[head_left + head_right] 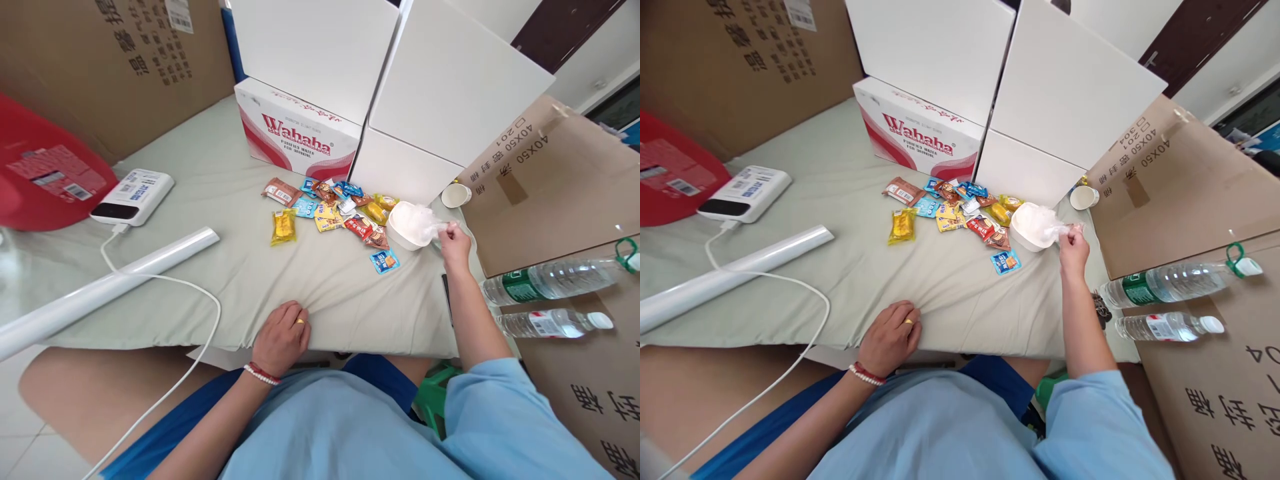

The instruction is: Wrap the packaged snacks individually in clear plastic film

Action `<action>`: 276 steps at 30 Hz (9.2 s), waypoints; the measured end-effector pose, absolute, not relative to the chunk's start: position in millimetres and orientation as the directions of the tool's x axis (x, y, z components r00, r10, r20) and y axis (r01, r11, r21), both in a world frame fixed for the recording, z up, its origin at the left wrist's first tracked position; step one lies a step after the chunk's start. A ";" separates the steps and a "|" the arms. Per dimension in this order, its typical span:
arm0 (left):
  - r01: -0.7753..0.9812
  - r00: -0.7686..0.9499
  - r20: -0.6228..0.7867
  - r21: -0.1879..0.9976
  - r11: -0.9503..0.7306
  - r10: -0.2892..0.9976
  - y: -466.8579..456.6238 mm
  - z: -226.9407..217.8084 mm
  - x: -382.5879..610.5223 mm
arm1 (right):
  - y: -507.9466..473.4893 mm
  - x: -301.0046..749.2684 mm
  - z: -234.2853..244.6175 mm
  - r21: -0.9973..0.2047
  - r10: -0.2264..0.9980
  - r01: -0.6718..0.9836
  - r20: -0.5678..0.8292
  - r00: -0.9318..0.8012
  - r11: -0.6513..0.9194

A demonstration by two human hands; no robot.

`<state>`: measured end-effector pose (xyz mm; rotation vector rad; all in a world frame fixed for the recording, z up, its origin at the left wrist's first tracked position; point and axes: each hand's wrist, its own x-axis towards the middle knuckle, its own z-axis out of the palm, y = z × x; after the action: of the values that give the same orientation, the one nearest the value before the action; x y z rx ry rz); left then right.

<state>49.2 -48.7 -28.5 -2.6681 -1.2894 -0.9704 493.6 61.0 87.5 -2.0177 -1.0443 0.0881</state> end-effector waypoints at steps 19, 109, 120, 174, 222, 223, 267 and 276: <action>-0.119 0.218 -0.167 0.973 0.196 0.961 -43.3 0.3 68.0 | -84.7 283.7 39.0 -0.939 0.938 -0.013 -0.345 0.033 -0.345; 0.090 0.156 -0.001 0.996 -0.013 0.988 -8.0 42.5 -10.3 | -82.3 409.8 23.8 -0.998 0.843 0.062 0.006 0.537 -0.032; 0.333 0.675 0.296 0.695 -0.638 0.675 -55.2 62.9 -20.4 | -68.6 392.7 39.8 -0.748 0.822 0.656 0.307 0.480 -0.104; 0.784 0.537 0.180 0.253 -0.566 0.824 -37.9 1.0 54.3 | -9.6 365.4 46.3 -0.656 0.991 0.743 0.070 -0.111 0.129; 0.763 0.594 0.008 0.312 -0.566 0.804 -39.1 -4.7 40.8 | -60.9 366.4 67.6 -0.190 0.956 0.970 -0.221 -0.192 0.151; 0.765 0.595 -0.004 0.309 -0.565 0.804 -38.8 -4.1 40.4 | -61.1 371.7 71.0 -0.220 0.969 0.967 -0.176 -0.171 0.131; 0.742 0.642 -0.037 0.283 -0.608 0.766 -36.4 -6.6 36.4 | -102.8 318.2 35.8 -0.183 0.913 0.901 -0.033 -0.406 0.394; 0.725 0.651 0.001 0.295 -0.622 0.759 -41.4 -4.4 25.6 | -94.1 319.2 38.8 -0.399 0.926 0.846 0.029 -0.375 0.355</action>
<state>25.6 -41.4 -4.4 -3.0944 -1.4234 -0.2161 319.2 -94.1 38.8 -1.5862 -2.3693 0.4686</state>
